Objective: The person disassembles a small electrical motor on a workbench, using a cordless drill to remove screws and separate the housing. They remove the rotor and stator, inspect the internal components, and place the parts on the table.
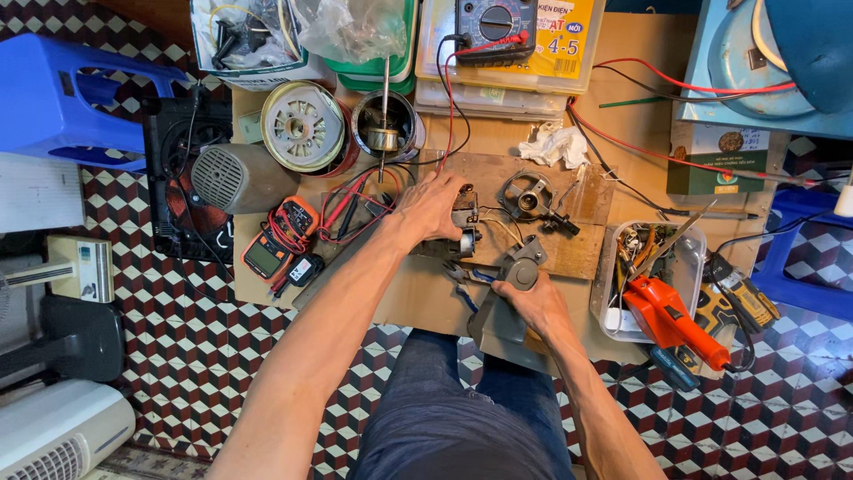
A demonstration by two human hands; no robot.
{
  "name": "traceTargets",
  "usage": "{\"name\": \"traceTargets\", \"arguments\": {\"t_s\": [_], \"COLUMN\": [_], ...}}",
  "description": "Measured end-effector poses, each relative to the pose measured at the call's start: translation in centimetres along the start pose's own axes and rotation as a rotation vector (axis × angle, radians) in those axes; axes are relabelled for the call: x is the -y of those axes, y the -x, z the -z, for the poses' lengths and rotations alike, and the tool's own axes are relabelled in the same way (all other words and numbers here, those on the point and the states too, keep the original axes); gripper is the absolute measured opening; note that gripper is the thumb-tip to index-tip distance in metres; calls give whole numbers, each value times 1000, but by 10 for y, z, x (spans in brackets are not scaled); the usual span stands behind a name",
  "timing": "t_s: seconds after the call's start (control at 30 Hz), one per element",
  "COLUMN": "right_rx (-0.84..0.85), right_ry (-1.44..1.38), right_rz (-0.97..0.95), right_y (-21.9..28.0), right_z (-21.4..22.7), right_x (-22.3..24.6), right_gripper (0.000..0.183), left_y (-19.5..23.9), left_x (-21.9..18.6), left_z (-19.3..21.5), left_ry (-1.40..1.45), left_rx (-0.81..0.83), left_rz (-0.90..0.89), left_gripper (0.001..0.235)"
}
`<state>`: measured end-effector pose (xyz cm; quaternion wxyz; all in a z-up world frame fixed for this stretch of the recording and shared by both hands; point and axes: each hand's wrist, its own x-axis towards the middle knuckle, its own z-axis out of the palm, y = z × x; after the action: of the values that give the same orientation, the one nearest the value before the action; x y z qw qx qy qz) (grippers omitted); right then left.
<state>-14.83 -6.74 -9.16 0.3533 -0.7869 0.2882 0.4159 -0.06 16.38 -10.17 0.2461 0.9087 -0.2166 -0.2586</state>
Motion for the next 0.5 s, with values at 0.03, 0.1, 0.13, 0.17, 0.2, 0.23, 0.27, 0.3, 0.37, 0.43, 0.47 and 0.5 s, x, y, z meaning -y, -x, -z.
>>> {"name": "traceTargets", "arguments": {"t_s": [0.03,0.1,0.13,0.17,0.2,0.23,0.27,0.3,0.37,0.43,0.47,0.5], "right_rx": [-3,-12,-17,-24,-32,-38,-42,-42,-40,-34,-37,-38], "right_ry": [-1,1,1,8,14,21,28,36,44,46,42,39], "right_rz": [4,3,2,7,12,16,13,10,-4,-27,-25,-22], "right_y": [-1,-2,-2,-2,-1,1,3,6,12,20,23,26], "right_z": [-1,-2,-2,-1,-1,-1,-1,0,3,7,10,13], "right_x": [-1,-1,-1,-1,0,1,2,4,10,17,20,24], "right_gripper": [77,80,81,82,83,84,84,85,85,86,86,87], "left_y": [0,1,3,4,5,6,6,8,12,19,24,30], "left_x": [1,2,3,3,3,3,2,2,0,-3,-5,-7], "left_z": [0,1,2,3,5,6,6,6,7,8,9,10], "left_ry": [20,40,41,43,43,45,47,52,60,121,151,199], "left_rx": [7,34,53,72,68,65,61,57,47,11,-7,-16], "left_rz": [-3,15,36,55,58,62,66,77,99,128,143,208], "left_gripper": [93,90,90,90,89,88,87,85,82,82,82,83]}}
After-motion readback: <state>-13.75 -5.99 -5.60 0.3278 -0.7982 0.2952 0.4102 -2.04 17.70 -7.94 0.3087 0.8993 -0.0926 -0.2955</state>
